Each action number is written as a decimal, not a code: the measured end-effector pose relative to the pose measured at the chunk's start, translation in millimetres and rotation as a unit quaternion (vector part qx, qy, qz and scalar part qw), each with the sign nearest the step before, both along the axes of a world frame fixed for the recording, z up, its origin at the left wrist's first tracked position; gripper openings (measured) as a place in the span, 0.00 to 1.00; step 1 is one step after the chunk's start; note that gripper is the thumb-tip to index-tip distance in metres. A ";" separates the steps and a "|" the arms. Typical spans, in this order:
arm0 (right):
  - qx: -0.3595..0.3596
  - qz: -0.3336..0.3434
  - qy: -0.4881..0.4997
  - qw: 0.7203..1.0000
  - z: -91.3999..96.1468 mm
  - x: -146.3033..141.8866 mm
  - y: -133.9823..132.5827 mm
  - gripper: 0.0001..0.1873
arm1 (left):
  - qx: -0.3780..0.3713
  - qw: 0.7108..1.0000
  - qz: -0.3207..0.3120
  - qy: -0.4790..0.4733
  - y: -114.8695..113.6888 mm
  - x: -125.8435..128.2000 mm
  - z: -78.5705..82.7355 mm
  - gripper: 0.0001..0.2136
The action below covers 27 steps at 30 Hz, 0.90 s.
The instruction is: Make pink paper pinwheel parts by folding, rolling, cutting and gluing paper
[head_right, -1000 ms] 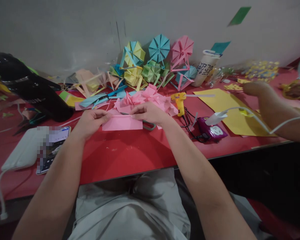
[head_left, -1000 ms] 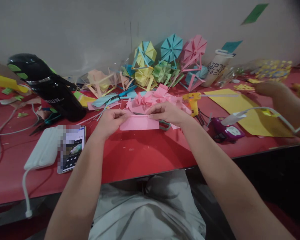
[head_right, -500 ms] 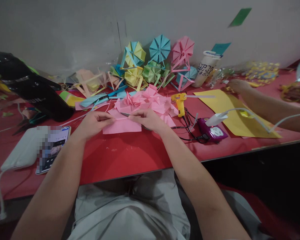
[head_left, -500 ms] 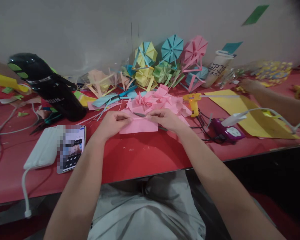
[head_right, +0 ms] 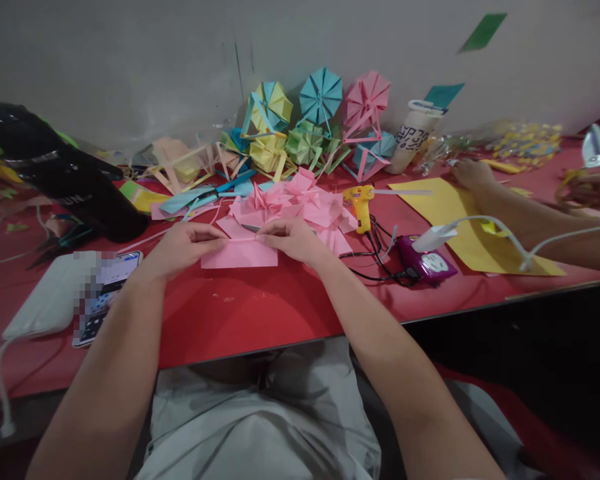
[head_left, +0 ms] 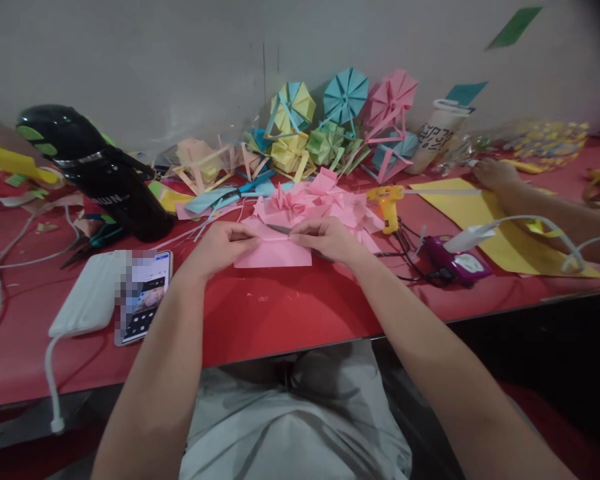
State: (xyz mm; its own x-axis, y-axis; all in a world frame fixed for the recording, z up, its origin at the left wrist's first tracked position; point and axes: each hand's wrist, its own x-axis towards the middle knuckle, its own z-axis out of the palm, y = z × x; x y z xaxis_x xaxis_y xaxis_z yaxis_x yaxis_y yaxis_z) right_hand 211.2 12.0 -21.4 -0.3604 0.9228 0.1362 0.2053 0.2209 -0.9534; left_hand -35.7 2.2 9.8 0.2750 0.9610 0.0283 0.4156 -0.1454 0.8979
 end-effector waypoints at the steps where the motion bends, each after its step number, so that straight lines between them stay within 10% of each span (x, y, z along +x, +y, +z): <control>1: 0.004 0.002 0.004 1.000 -0.1 -0.4 0.2 0.12 | -0.001 1.000 0.000 0.000 0.2 -1.3 -0.5 0.11; 27: 0.028 -0.024 -0.055 0.998 3.1 -1.4 -2.7 0.19 | 0.036 0.999 -0.012 0.016 -2.8 6.9 -0.6 0.10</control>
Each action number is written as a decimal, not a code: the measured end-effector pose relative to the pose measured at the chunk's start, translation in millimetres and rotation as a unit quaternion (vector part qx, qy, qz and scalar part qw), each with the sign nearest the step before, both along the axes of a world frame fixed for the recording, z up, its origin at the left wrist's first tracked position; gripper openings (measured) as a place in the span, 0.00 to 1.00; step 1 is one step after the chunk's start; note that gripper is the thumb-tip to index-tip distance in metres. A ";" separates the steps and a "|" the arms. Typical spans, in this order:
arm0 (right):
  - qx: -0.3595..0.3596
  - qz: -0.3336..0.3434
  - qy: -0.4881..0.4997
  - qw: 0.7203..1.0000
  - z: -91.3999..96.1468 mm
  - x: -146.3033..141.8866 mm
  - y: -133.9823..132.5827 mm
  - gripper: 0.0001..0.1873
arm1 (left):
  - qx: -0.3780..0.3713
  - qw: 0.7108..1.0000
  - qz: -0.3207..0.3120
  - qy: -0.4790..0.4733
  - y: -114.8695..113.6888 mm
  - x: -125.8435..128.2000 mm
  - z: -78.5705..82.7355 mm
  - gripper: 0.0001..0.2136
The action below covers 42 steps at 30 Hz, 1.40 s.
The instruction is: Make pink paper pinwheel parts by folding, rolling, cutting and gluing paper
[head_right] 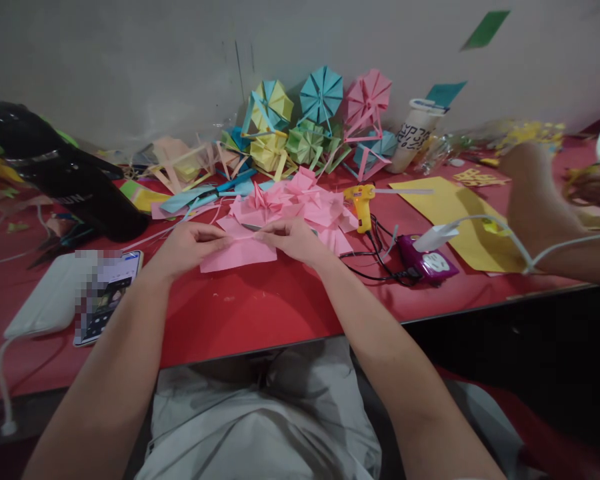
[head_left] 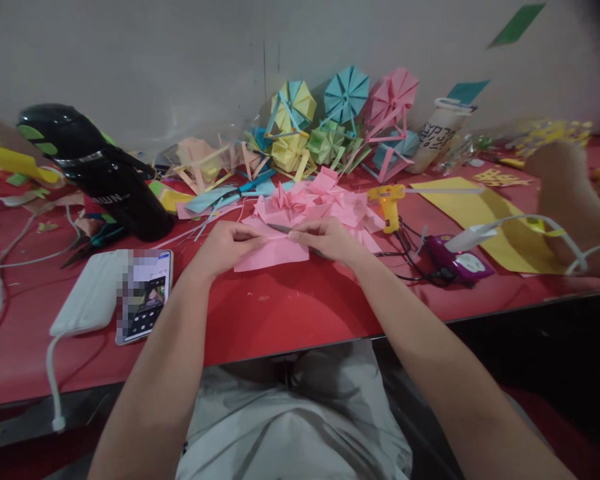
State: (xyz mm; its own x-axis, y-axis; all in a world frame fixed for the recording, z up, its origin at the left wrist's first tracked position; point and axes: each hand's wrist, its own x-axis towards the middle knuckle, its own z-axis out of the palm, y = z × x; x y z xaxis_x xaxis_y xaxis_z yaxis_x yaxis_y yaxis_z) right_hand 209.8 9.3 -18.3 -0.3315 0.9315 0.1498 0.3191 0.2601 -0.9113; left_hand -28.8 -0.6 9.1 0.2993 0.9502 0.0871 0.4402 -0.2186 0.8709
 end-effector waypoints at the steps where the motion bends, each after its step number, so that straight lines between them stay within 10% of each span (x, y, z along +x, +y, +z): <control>1: -0.001 -0.004 -0.009 1.000 -0.1 0.2 0.0 0.19 | 0.000 1.000 0.000 -0.004 0.1 -0.1 -0.2 0.10; 42: -0.012 0.040 0.038 0.998 -4.4 -0.9 2.7 0.13 | -0.024 0.997 -0.055 0.045 -4.3 4.7 2.7 0.09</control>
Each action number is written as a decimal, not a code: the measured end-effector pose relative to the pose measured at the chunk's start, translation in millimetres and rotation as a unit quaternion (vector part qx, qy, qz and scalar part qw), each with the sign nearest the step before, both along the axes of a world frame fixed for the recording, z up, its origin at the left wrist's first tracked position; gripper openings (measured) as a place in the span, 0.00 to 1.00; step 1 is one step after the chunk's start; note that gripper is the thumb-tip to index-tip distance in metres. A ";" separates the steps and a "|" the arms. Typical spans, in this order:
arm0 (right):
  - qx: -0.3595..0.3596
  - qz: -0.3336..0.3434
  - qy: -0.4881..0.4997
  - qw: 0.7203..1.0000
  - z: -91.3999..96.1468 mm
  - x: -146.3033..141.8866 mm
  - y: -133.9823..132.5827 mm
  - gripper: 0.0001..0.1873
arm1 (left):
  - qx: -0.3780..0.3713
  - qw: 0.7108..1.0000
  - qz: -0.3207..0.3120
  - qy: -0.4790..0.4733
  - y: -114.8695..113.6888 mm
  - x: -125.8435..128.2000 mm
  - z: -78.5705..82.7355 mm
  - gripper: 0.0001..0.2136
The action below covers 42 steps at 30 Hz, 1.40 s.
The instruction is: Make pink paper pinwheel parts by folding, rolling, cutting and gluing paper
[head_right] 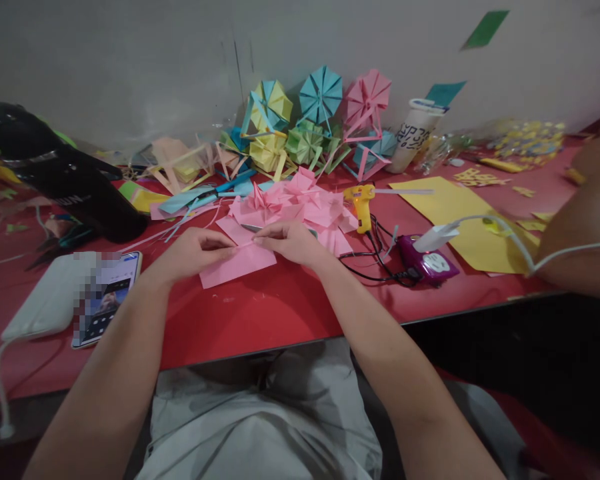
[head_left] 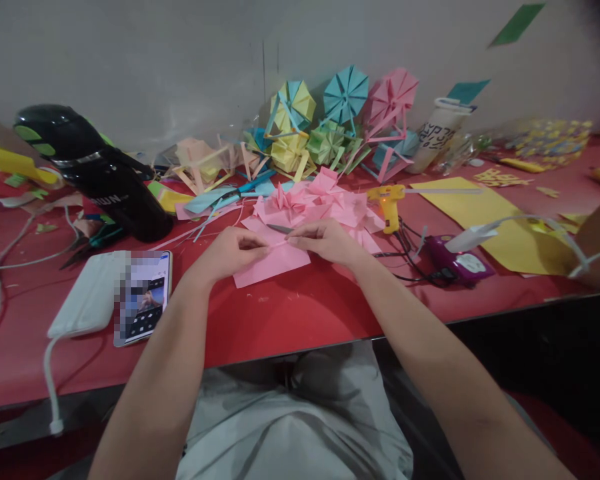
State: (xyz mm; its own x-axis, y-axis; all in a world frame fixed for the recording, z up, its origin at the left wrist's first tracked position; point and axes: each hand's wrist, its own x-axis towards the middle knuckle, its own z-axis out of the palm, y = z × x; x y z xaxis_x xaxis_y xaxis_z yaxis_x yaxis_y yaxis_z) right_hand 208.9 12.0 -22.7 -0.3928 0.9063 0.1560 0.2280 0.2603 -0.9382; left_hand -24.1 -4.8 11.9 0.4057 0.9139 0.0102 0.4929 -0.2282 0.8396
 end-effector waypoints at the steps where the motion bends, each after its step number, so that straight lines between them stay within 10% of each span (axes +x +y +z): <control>1: -0.002 0.001 -0.002 1.000 -0.2 -0.1 0.1 0.13 | -0.002 1.000 -0.003 -0.002 -0.1 0.3 -0.4 0.10; 42: 0.081 0.034 -0.085 0.992 -0.5 -6.8 -0.8 0.11 | 0.056 0.996 0.018 0.074 1.1 4.9 -14.5 0.09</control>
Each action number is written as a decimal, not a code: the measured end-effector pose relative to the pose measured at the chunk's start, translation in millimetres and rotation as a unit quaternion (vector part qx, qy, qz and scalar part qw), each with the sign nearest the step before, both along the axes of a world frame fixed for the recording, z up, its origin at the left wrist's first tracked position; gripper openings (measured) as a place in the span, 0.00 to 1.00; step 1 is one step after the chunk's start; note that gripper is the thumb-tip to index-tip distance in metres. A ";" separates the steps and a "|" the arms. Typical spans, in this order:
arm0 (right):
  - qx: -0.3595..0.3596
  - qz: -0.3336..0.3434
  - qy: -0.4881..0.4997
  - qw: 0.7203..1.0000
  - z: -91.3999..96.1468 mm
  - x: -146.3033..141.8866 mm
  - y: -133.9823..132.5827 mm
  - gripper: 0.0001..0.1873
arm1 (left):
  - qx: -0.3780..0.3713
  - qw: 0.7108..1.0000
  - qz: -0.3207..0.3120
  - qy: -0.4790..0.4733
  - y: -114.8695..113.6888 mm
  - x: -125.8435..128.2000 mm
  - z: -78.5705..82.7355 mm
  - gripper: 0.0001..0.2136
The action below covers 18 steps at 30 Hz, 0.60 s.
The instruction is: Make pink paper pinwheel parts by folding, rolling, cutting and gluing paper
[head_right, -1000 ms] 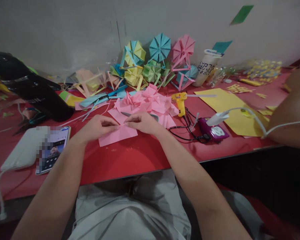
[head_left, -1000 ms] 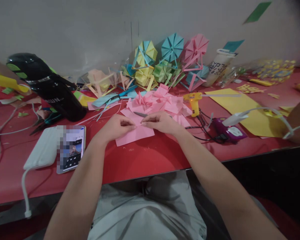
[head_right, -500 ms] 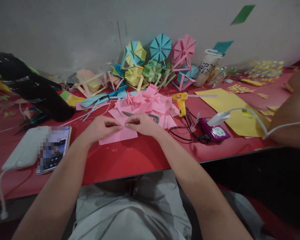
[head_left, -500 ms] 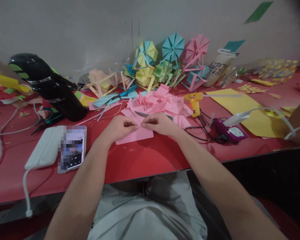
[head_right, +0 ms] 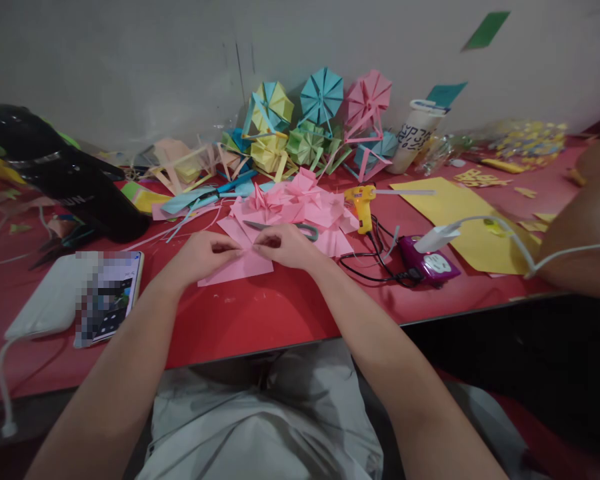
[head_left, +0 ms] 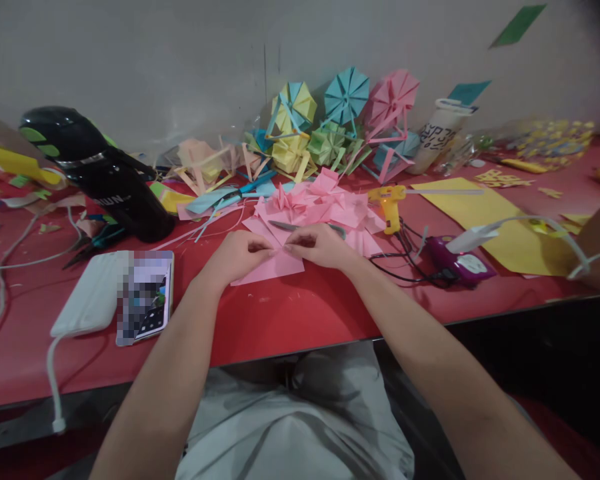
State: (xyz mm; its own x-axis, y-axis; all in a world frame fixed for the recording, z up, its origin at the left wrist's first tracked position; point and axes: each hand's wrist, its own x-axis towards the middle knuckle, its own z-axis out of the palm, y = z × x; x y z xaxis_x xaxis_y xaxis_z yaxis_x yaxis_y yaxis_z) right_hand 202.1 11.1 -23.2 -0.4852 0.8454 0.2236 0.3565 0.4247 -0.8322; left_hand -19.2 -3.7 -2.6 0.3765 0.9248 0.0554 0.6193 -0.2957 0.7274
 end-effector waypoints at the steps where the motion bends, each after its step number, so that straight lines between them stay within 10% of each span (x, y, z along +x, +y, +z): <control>1: -0.002 0.000 0.006 1.000 -0.5 0.5 1.0 0.11 | 0.004 1.000 0.003 0.004 0.2 -0.4 0.5 0.09; 18: 0.076 0.035 -0.045 0.995 3.4 -6.2 -9.4 0.12 | 0.037 0.998 -0.046 0.012 -2.9 4.0 -1.8 0.09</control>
